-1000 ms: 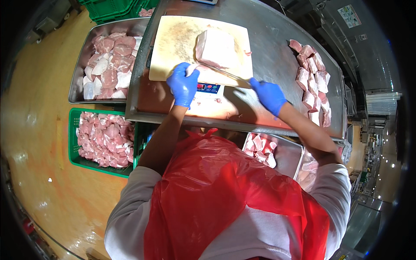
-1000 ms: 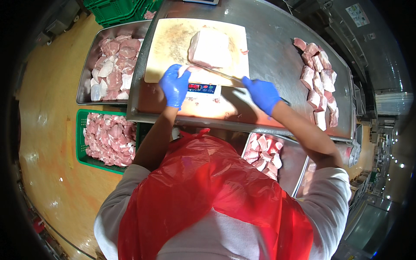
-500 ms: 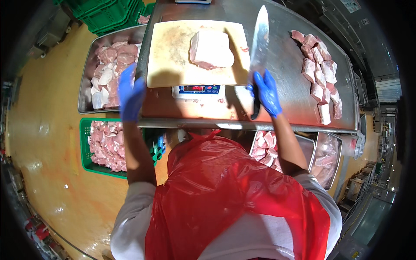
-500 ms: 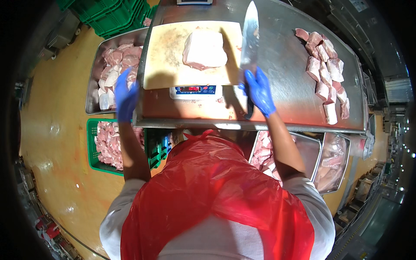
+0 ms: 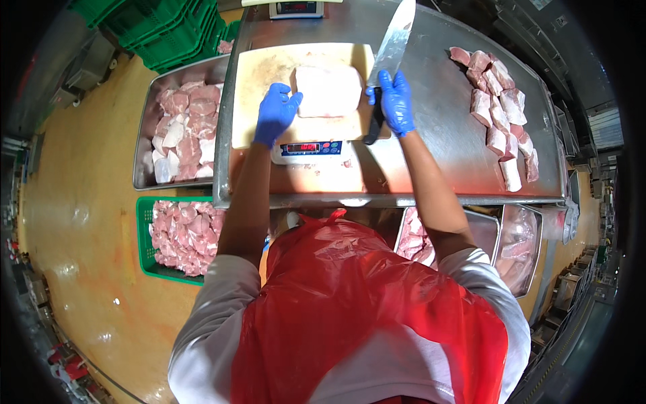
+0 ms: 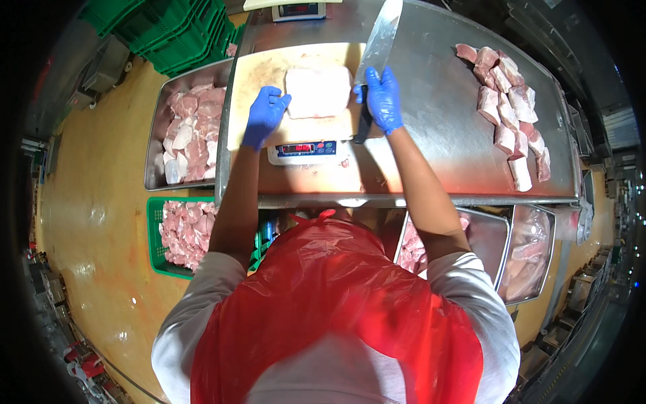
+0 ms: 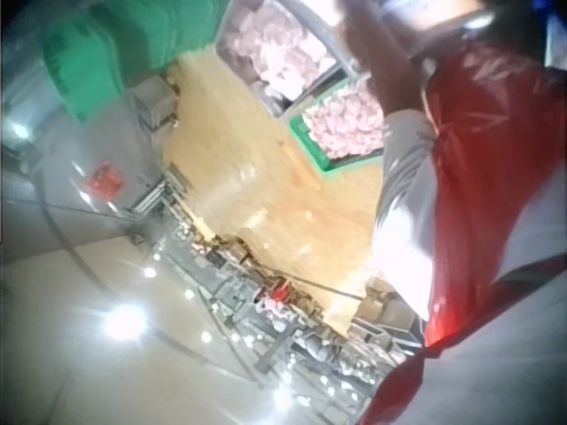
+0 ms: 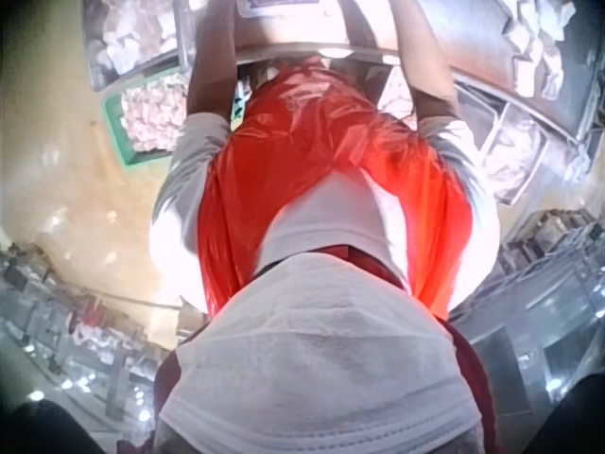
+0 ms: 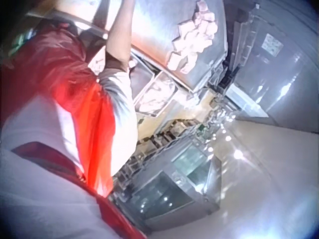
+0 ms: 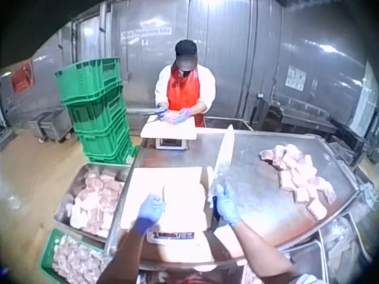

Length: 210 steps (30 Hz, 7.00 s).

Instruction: The person cuts large pieces of raw meat into smaller chunks using a knife on a cutting board. The cut pieces are placed into a green basket and a metal tray. The person wears blue gloves and a red apron.

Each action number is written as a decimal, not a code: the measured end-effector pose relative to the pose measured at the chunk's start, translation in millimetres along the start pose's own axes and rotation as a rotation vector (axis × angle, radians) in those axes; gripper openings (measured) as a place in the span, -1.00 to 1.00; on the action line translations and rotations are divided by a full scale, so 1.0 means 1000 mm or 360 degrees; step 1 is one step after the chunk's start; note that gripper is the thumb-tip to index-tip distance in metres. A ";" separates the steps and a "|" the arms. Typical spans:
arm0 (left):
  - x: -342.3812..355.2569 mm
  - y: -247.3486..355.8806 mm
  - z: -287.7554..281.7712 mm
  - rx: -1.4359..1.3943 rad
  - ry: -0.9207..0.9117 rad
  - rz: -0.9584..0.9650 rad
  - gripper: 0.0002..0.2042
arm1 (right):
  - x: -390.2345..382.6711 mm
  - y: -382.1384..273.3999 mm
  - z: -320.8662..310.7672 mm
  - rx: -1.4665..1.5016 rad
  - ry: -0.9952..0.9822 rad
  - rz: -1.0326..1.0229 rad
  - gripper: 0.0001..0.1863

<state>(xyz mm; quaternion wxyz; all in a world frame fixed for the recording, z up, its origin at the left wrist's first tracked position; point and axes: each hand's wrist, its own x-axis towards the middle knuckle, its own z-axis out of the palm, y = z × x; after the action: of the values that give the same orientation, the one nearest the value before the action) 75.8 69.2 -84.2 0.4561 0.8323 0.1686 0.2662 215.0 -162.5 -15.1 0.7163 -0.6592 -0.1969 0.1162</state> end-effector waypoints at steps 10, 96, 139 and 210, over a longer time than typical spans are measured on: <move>-0.079 0.045 0.036 -0.0208 0.0476 0.0485 -0.69 | -0.035 -0.003 0.025 -0.1465 -0.0672 -0.0729 -0.80; -0.009 0.004 -0.074 -0.0093 -0.0075 0.0496 -0.53 | -0.029 -0.004 0.026 -0.0069 -0.0197 0.0251 -0.82; -0.077 0.040 0.025 0.0345 0.0262 0.0240 -0.77 | -0.073 -0.031 0.047 -0.2076 -0.0820 -0.0548 -0.77; -0.186 0.062 -0.236 0.2202 0.1410 0.0930 -0.48 | -0.150 -0.096 0.096 -0.1396 -0.1899 -0.0423 -0.81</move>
<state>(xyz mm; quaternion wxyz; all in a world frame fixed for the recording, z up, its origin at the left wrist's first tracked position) -211.9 96.6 18.8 -0.3461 0.7522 0.2340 0.5095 30.2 -150.4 65.8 0.1676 -0.6800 -0.6578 0.2771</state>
